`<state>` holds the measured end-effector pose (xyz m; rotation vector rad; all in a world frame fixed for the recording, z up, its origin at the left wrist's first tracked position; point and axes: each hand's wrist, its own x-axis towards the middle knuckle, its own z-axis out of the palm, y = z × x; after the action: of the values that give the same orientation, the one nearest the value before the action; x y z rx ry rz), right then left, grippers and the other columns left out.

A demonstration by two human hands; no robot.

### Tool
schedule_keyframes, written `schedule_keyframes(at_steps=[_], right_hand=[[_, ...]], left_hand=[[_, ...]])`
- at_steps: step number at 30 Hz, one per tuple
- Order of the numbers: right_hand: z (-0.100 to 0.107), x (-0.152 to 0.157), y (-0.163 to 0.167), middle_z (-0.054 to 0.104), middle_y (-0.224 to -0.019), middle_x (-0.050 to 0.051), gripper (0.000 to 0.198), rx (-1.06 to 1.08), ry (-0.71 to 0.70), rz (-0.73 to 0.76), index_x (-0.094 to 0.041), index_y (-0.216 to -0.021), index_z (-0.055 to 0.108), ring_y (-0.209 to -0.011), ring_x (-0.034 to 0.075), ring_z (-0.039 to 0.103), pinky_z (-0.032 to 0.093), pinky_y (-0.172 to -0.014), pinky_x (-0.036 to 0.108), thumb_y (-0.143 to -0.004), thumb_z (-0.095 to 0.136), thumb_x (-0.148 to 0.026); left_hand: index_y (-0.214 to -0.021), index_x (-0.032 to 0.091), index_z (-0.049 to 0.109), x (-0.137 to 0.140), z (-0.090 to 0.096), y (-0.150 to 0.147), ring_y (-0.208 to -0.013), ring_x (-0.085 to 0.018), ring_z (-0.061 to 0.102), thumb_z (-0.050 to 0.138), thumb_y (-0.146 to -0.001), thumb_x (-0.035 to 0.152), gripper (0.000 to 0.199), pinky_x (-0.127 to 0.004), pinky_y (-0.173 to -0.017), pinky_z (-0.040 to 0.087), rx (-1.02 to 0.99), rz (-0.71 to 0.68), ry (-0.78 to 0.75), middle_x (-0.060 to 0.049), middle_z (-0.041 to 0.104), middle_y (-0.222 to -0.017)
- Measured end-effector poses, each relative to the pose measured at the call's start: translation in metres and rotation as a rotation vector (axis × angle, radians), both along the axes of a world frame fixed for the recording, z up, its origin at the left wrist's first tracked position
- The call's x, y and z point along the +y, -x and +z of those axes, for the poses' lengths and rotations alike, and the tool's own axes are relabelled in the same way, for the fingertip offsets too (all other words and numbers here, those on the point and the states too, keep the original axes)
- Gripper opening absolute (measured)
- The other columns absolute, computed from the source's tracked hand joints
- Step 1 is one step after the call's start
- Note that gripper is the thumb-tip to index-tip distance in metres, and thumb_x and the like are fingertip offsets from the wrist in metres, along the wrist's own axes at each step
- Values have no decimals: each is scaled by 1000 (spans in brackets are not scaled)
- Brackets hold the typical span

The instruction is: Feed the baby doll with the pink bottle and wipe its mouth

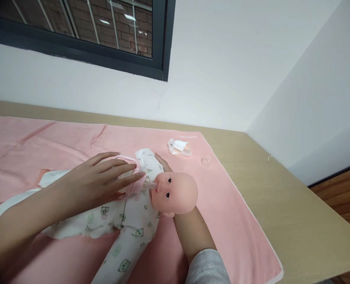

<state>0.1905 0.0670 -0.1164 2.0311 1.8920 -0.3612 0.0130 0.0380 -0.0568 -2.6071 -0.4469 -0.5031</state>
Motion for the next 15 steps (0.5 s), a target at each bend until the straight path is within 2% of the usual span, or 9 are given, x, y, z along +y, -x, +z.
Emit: schedule_keyframes(at_steps=[3,5,8,10,11,13,15], right_hand=[[13,-7,4,69,-65,1,11,-225,344,-234,-30,-69,72,-77,36,73,59,-78,50,-59,73,-35],[19,-10,5,73,-74,4,19,-358,551,-334,-28,-70,73,-89,42,71,53,-92,56,-54,76,-19],[21,-12,5,75,-85,6,28,-482,671,-330,-27,-73,73,-94,43,70,51,-96,55,-51,76,-8],[17,-12,4,74,-86,7,25,-461,594,-374,-26,-75,74,-92,43,70,53,-94,55,-53,77,-14],[14,-13,3,74,-84,7,22,-384,494,-395,-27,-76,74,-91,42,70,54,-92,55,-55,77,-20],[6,-15,0,72,-79,5,16,-159,186,-363,-31,-78,74,-91,39,71,59,-85,51,-62,74,-32],[-3,-19,-6,71,-76,3,16,20,-105,-254,-35,-82,73,-92,35,71,62,-76,43,-68,69,-41]], left_hand=[[-129,25,54,0,0,0,-103,-23,59,48,-94,16,36,-48,-104,36,-2,-1,-19,-5,66,-115],[-129,24,54,-1,1,0,-104,-23,59,47,-94,17,36,-48,-104,37,1,2,-19,-5,66,-115],[-129,24,53,-1,1,0,-104,-23,59,49,-95,18,35,-48,-103,37,15,5,-2,-6,66,-115],[-129,25,53,-1,1,0,-104,-23,59,50,-94,19,35,-47,-103,38,19,9,6,-5,66,-116],[-129,24,53,-1,0,0,-104,-23,59,50,-94,19,35,-47,-103,37,18,8,6,-5,66,-116],[-129,24,52,-1,0,0,-104,-23,59,48,-95,20,35,-47,-103,37,17,1,1,-6,66,-116],[-130,23,51,-1,1,1,-104,-23,59,47,-96,20,35,-47,-103,37,17,-3,-7,-6,66,-116]])
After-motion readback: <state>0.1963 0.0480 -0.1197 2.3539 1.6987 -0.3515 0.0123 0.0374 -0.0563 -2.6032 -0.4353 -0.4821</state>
